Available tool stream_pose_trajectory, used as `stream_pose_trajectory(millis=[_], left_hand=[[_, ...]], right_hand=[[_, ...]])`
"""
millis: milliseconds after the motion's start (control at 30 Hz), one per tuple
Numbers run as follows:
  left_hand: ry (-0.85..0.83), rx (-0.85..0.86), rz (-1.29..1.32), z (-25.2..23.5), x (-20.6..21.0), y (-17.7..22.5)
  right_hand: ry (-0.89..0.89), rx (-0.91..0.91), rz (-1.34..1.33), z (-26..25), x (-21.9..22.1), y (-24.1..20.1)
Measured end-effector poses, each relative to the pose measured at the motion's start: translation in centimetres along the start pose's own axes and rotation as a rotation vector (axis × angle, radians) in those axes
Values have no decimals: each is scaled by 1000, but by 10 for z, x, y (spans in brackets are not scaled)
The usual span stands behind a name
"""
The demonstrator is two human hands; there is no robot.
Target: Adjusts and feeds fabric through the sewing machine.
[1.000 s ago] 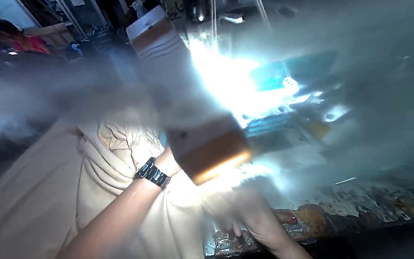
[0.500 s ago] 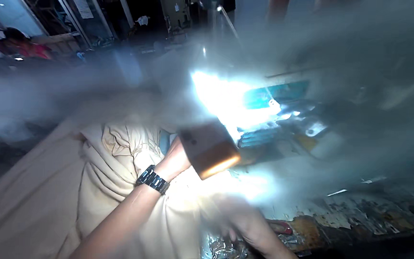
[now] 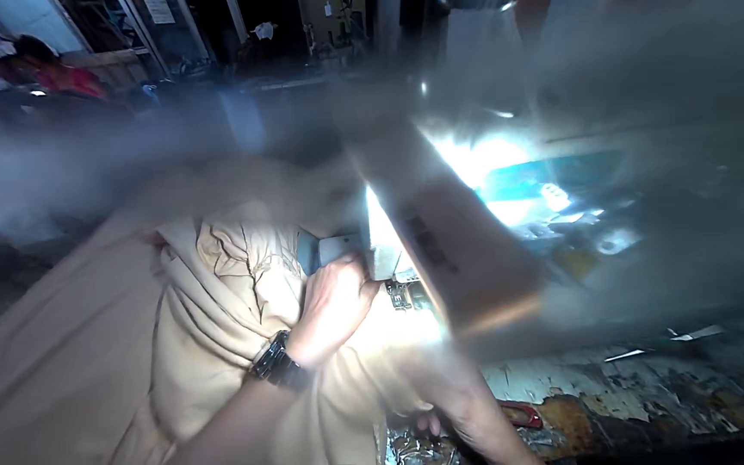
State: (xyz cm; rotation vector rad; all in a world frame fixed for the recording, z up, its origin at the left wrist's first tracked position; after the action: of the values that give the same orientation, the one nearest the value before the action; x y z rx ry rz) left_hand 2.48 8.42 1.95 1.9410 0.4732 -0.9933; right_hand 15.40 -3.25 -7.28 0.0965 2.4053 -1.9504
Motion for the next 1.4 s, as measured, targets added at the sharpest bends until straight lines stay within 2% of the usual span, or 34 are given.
stream_pose_trajectory(millis=[567,767,933,1100,1400], left_hand=[[58,40,11,0,2,-4],[57,12,-17,1,1,-2],[92,45,-62,-2,4,-5],[46,-89,-107,-2,-2,6],[66,-90,-124,-3,0,4]], right_hand=[[-147,-93,3,-1,-6,-3],[-134,-148,-5,-1,-5,-1],[-101,-84,-9,-2,-3,-1],[-57,-40,-39,-1,0,0],[-15,-60,-53,-1,2,1]])
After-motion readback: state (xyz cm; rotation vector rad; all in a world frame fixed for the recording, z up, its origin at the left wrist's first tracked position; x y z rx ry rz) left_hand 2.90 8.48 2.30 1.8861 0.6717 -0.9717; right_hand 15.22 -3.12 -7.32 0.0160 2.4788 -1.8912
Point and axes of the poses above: each hand's wrist, its own z-axis away from the middle knuckle, its own x-axis out of the palm, y = z × x, the point moved 5 cm from there along -z, towards the middle knuckle, and after that the axes turned 8 degrees about z, right-handed, at the moved point
